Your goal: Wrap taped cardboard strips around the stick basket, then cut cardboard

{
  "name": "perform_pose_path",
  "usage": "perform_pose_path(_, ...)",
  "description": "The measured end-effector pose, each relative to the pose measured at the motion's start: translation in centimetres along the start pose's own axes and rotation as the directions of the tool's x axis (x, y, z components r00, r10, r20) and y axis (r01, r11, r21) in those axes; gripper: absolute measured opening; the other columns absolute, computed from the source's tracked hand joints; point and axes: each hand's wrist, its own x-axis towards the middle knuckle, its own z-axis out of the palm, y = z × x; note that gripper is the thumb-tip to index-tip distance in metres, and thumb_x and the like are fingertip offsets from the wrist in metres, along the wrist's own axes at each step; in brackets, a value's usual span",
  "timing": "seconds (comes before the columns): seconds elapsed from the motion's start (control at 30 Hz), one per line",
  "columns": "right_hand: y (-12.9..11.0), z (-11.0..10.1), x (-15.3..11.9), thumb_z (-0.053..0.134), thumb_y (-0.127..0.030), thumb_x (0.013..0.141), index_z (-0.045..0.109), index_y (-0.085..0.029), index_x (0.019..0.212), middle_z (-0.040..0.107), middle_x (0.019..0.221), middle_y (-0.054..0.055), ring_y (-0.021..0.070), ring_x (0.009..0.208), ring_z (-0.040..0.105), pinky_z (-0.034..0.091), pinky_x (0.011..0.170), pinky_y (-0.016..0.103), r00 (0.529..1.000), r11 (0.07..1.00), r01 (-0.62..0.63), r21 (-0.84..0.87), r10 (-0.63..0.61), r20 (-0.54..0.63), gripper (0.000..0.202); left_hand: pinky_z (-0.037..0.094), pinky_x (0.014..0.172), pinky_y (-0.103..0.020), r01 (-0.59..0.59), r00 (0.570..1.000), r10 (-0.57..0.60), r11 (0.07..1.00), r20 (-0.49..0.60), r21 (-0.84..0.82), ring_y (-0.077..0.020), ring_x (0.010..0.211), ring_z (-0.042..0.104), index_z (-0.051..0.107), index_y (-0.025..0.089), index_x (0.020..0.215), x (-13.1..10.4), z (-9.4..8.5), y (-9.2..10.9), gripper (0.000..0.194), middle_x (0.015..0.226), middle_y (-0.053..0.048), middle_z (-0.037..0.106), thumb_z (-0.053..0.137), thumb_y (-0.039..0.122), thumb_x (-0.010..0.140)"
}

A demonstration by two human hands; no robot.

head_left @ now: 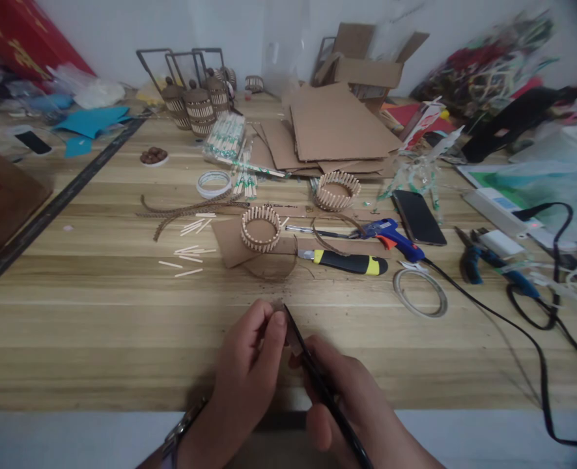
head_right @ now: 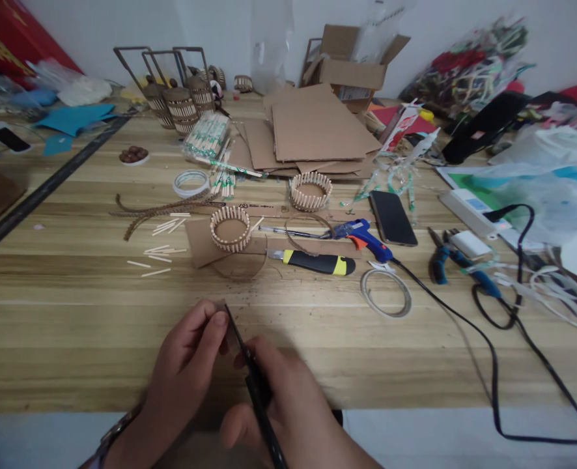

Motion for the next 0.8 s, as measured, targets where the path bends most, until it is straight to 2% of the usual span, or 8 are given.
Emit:
perform_pose_path(0.17,-0.34,0.03,0.06,0.045,-0.094,0.070,0.056,-0.021,0.090,0.041,0.059,-0.007,0.0096,0.053,0.030,0.028,0.048,0.023,1.000,1.000,-0.025,0.012,0.025,0.010,0.077,0.034,0.051,-0.022,-0.005,1.000,0.005,1.000,-0.007,0.022,-0.0116,0.054,0.042,0.040,0.023,0.068,-0.14,0.06,0.14,0.037,0.059,0.006,0.040,0.044,0.040,0.101)
perform_pose_path(0.4,-0.57,-0.01,-0.12,0.043,-0.089,0.078,0.058,-0.021,0.088,0.047,0.060,-0.005,0.0110,0.055,0.035,0.033,0.051,0.023,0.995,0.992,-0.096,-0.081,0.095,-0.014,0.070,0.032,0.051,-0.023,-0.006,1.000,0.007,0.999,-0.024,0.049,-0.0121,0.055,0.039,0.038,0.024,0.067,-0.03,0.23,0.13,0.038,0.059,0.006,0.037,0.044,0.041,0.100)
perform_pose_path(0.5,-0.11,0.14,-0.17,0.040,-0.095,0.072,0.057,-0.021,0.087,0.044,0.058,-0.006,0.0110,0.054,0.032,0.032,0.049,0.024,0.997,0.993,-0.079,-0.083,0.077,-0.027,0.077,0.032,0.051,-0.024,-0.006,0.999,0.009,0.998,-0.038,0.060,-0.0124,0.055,0.039,0.038,0.024,0.066,-0.05,0.22,0.11,0.039,0.059,0.006,0.037,0.044,0.041,0.100)
perform_pose_path(0.6,0.02,0.12,-0.11,0.035,-0.096,0.072,0.055,-0.021,0.086,0.045,0.060,-0.005,0.0114,0.055,0.034,0.031,0.049,0.024,0.999,0.997,-0.040,-0.068,0.039,-0.018,0.079,0.033,0.052,-0.024,0.007,0.999,-0.005,0.998,-0.032,0.059,-0.0127,0.055,0.040,0.039,0.024,0.066,-0.16,0.09,0.10,0.039,0.059,0.006,0.039,0.045,0.042,0.100)
perform_pose_path(0.8,-0.47,-0.15,0.22,0.031,-0.097,0.072,0.052,-0.021,0.089,0.039,0.059,-0.007,0.0096,0.051,0.029,0.028,0.044,0.022,0.999,0.998,0.014,-0.057,-0.011,0.043,0.080,0.038,0.050,-0.022,0.015,0.999,-0.013,0.999,0.049,-0.033,-0.0127,0.054,0.046,0.043,0.024,0.067,-0.26,0.10,0.51,0.036,0.058,0.005,0.044,0.045,0.041,0.098)
